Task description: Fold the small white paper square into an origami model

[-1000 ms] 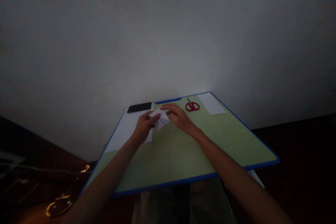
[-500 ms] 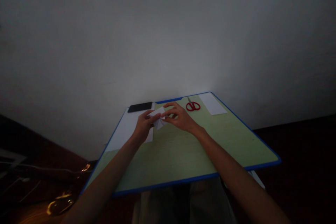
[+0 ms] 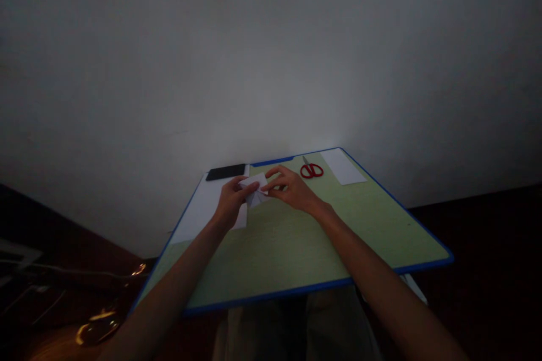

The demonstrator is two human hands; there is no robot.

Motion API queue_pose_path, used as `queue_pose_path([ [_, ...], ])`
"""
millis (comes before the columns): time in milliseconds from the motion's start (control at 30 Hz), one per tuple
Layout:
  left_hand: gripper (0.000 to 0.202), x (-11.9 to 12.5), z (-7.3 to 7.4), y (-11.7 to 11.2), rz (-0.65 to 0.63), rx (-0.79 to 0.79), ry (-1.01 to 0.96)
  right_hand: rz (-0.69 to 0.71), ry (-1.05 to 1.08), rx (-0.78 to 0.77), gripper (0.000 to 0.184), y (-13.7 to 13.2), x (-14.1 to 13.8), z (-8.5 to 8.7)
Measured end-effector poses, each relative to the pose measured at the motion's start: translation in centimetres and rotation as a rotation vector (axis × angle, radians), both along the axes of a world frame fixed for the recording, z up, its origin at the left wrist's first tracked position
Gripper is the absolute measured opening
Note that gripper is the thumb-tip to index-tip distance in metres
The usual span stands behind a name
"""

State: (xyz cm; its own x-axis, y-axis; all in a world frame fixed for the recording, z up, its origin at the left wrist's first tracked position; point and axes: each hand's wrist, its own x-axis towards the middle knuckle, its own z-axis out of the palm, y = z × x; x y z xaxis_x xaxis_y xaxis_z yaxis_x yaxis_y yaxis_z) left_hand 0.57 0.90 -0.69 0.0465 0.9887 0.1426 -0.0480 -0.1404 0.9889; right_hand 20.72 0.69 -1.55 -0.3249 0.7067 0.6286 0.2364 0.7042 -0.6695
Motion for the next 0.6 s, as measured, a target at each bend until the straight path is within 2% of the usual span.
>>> queue_pose_path([
  [100, 0.043, 0.0, -0.2, 0.1, -0.005, 0.020, 0.016, 0.004, -0.031, -0.002, 0.012, 0.1, 0.2, 0.0],
  [267, 0.044, 0.0, -0.2, -0.1, -0.028, 0.035, 0.016, 0.011, 0.090, -0.107, 0.015, 0.5, -0.3, -0.2],
  [433, 0.042, 0.3, 0.1, -0.5, -0.081, 0.093, -0.010, -0.088, 0.171, -0.179, 0.024, 1.0, -1.3, -1.1],
  [600, 0.040, 0.4, 0.0, -0.5, -0.080, 0.140, 0.072, -0.131, 0.256, -0.290, 0.027, 0.5, -2.0, -1.1],
])
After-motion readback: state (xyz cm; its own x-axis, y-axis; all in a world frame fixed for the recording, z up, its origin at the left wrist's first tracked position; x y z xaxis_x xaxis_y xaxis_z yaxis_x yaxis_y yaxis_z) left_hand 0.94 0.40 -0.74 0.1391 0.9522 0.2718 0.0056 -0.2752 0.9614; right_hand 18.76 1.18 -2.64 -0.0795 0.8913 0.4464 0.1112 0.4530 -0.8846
